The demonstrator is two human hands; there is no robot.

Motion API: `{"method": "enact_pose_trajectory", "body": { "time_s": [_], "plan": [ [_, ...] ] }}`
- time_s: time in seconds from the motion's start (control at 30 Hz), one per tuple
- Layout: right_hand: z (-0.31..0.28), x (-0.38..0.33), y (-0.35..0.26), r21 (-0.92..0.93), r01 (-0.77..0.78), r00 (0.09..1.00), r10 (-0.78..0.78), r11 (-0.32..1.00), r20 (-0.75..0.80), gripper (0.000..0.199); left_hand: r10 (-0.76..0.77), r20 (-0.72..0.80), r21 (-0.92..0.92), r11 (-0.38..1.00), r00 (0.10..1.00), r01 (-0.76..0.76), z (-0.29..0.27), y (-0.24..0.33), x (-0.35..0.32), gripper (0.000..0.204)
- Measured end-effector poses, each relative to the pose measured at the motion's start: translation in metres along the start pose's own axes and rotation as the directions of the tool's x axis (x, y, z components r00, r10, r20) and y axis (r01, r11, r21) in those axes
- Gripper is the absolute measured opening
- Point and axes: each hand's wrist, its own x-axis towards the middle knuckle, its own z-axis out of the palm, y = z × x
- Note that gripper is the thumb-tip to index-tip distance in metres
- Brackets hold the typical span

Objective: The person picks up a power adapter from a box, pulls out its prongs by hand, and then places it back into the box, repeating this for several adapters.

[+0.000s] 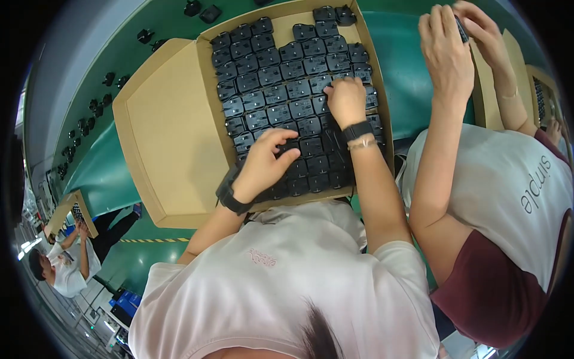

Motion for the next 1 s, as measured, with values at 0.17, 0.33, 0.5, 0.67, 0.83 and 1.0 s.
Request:
{"method": "enact_pose_trajectory", "body": {
  "time_s": [0.17,0.33,0.5,0.67,0.83,1.0],
  "plan": [
    [-0.013,-0.007,-0.008,0.094,0.113,0.983,-0.097,0.989,-0.156,0.001,-0.125,-0.037,-0.141,0.983,0.991,0.119,-0.008,-0.001,-0.003,0.038],
    [-0.096,-0.047,-0.073,0.341,0.234,0.941,-0.124,0.911,-0.315,0.010,-0.126,-0.221,-0.464,0.886,0.967,0.009,-0.019,0.028,0.004,0.046],
    [-0.136,-0.068,-0.103,0.327,0.564,0.811,-0.433,0.758,-0.393,0.018,0.109,0.135,-0.798,0.601,0.985,0.044,-0.046,0.041,-0.004,0.053],
    [-0.148,-0.082,-0.114,0.763,0.397,0.916,-0.159,0.510,-0.369,0.029,0.188,-0.017,-0.730,0.669,0.982,-0.140,-0.054,0.055,-0.029,0.049],
    [-0.149,-0.070,-0.119,0.751,0.351,0.907,-0.401,0.560,-0.126,0.039,0.464,-0.129,-0.009,0.883,0.876,-0.469,-0.067,0.065,-0.038,0.044],
    [-0.121,-0.085,-0.131,0.951,-0.131,0.982,-0.167,-0.281,0.086,0.034,0.161,-0.224,-0.733,0.623,0.961,-0.275,-0.055,0.074,-0.047,0.047]
  ]
}}
